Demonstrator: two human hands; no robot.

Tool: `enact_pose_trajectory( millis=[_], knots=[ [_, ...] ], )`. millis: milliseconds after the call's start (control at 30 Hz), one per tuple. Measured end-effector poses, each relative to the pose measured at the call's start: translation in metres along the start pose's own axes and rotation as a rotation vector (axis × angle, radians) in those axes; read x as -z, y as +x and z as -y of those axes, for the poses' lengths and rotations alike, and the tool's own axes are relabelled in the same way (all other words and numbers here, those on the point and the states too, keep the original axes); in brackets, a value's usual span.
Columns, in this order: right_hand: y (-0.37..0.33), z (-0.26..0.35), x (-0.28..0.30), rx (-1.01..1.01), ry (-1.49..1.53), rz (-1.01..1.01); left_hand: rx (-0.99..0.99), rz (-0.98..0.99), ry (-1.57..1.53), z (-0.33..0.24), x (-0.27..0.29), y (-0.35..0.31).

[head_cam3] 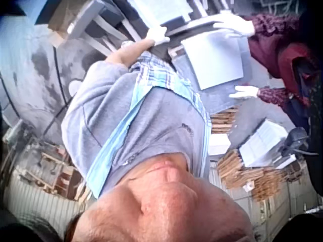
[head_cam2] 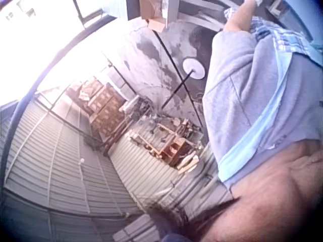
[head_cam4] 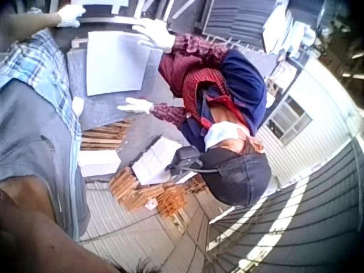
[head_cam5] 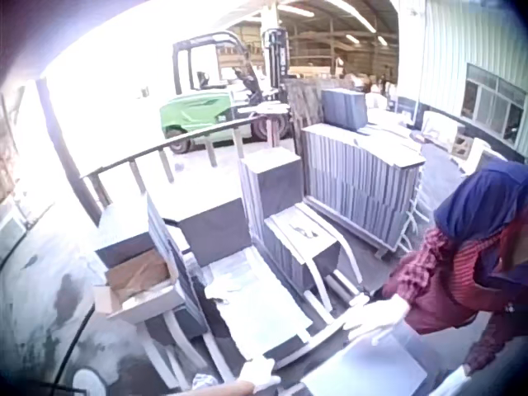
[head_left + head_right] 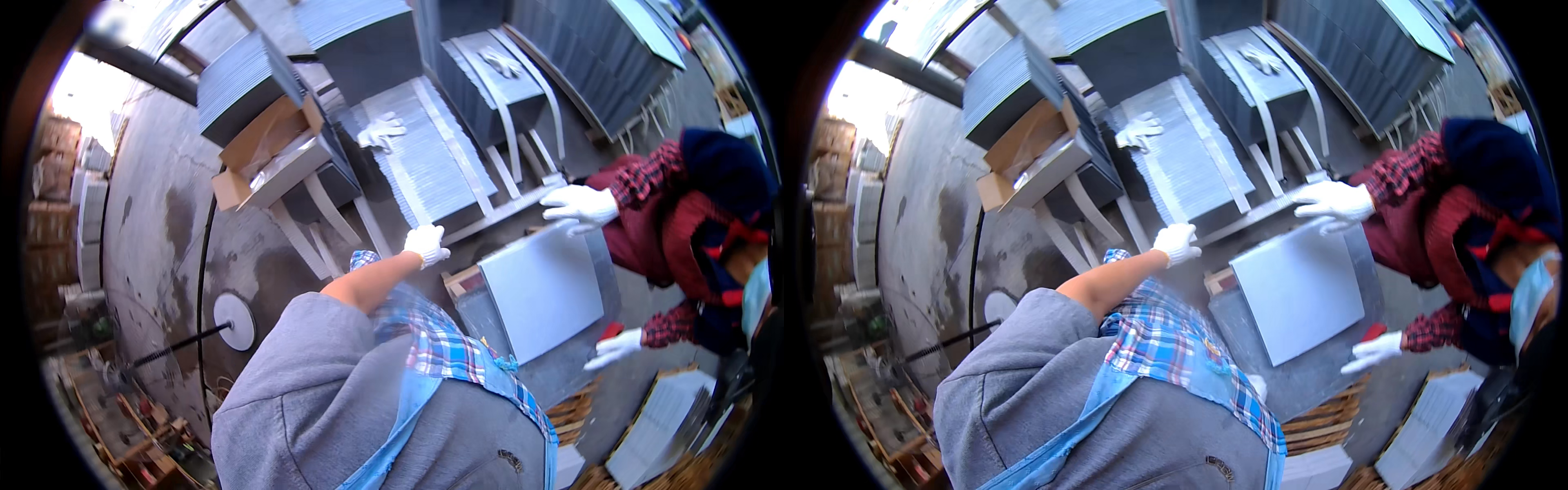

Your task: The person wraps rectangular panels with plastic film and stacks them on a wooden pallet. A coworker assists by handing over panels and applying tape to secure the wrapped stacks.

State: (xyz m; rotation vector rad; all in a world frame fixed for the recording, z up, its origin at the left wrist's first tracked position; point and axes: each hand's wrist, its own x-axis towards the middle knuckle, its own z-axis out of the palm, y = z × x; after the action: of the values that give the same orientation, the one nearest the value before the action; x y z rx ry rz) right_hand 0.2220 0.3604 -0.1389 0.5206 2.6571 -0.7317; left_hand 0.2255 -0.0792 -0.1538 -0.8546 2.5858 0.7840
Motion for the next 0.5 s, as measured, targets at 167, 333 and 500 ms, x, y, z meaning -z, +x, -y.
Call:
enact_pose_trajectory(
  millis=[167,333,500],
  knots=[
    [-0.001,0.062,-0.012,0.143,-0.111,0.099,0.137,-0.448,-0.137,0.091,0.058,0.002],
    [-0.011,0.143,-0.044,0.315,-0.207,0.296,0.198,-0.855,-0.050,0.194,0.161,-0.002],
    [-0.029,0.208,-0.075,0.420,-0.306,0.487,0.562,-0.912,0.184,0.301,0.241,-0.007]
  ],
)
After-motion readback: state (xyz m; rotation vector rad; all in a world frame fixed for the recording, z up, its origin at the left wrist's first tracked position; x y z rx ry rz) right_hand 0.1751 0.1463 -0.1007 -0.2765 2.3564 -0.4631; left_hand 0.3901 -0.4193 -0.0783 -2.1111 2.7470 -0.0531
